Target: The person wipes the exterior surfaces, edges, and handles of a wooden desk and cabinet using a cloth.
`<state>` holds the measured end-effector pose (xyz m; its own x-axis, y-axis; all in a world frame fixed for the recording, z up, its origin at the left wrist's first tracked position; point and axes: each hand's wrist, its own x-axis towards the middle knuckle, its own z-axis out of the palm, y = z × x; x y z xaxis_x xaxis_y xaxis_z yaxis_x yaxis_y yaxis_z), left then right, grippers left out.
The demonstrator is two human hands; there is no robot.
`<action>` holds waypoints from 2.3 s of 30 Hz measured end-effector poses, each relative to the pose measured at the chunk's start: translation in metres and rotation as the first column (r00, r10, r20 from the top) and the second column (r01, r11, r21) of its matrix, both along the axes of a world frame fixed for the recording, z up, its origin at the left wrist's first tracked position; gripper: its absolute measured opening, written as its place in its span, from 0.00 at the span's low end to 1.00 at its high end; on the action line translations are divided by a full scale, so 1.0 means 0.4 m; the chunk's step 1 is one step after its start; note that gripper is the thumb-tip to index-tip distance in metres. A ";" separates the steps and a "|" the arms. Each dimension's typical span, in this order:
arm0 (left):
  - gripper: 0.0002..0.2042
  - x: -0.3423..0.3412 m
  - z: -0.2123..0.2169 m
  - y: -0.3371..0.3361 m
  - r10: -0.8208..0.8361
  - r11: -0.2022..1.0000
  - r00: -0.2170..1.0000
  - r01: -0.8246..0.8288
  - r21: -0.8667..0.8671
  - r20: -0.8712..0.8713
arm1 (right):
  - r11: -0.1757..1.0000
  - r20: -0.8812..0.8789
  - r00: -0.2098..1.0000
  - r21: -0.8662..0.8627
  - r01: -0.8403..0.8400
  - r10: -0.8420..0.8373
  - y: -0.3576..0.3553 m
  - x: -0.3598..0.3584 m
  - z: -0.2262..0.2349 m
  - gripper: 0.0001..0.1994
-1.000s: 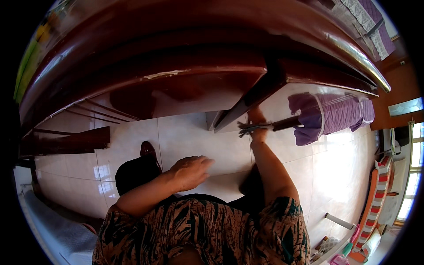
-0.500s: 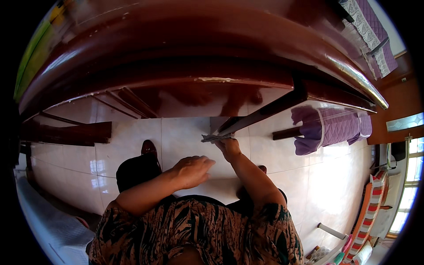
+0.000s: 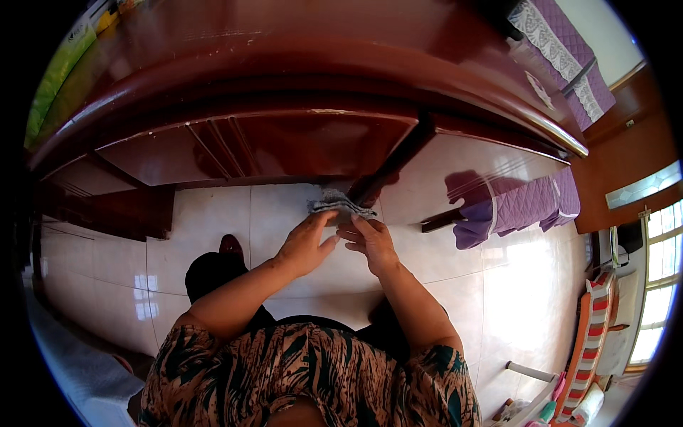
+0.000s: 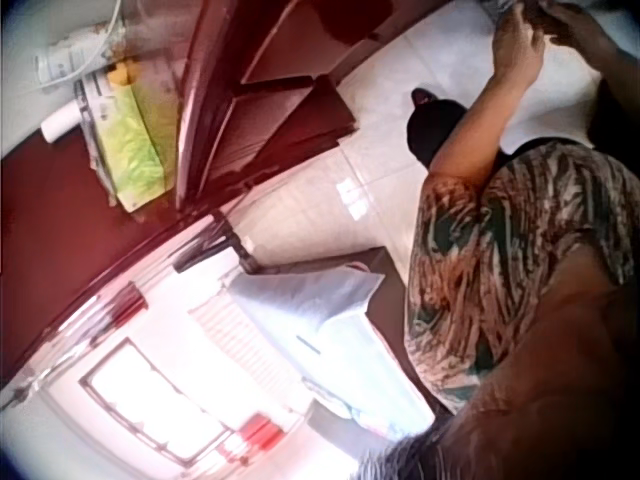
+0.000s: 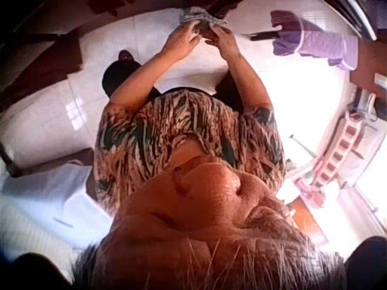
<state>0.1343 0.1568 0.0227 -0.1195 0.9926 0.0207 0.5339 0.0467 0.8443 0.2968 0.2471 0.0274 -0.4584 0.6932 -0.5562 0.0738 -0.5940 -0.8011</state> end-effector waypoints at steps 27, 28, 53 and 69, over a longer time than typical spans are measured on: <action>0.15 0.139 -0.113 0.118 0.364 0.839 0.876 -0.456 0.297 0.316 | 0.171 0.726 0.574 0.554 -0.814 0.378 -0.206 0.135 0.001 0.14; 0.14 0.142 -0.135 0.116 0.378 0.854 0.864 -0.465 0.236 0.334 | 0.157 0.736 0.558 0.544 -0.825 0.383 -0.208 0.135 0.003 0.14; 0.19 0.133 -0.650 0.171 0.666 0.741 0.655 -0.521 -0.424 0.358 | 0.182 0.791 0.418 0.377 -0.908 0.448 -0.186 0.153 0.010 0.24; 0.19 0.121 -0.397 0.204 0.677 0.730 0.609 -0.627 -0.271 0.413 | 0.150 0.802 0.386 0.359 -0.921 0.456 -0.172 0.112 -0.036 0.25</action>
<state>0.1826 0.2384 -0.1361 -0.7056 0.6419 -0.3003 -0.1137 0.3157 0.9420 0.3418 0.1785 0.0131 -0.8397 0.3830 -0.3850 0.5413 0.6471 -0.5368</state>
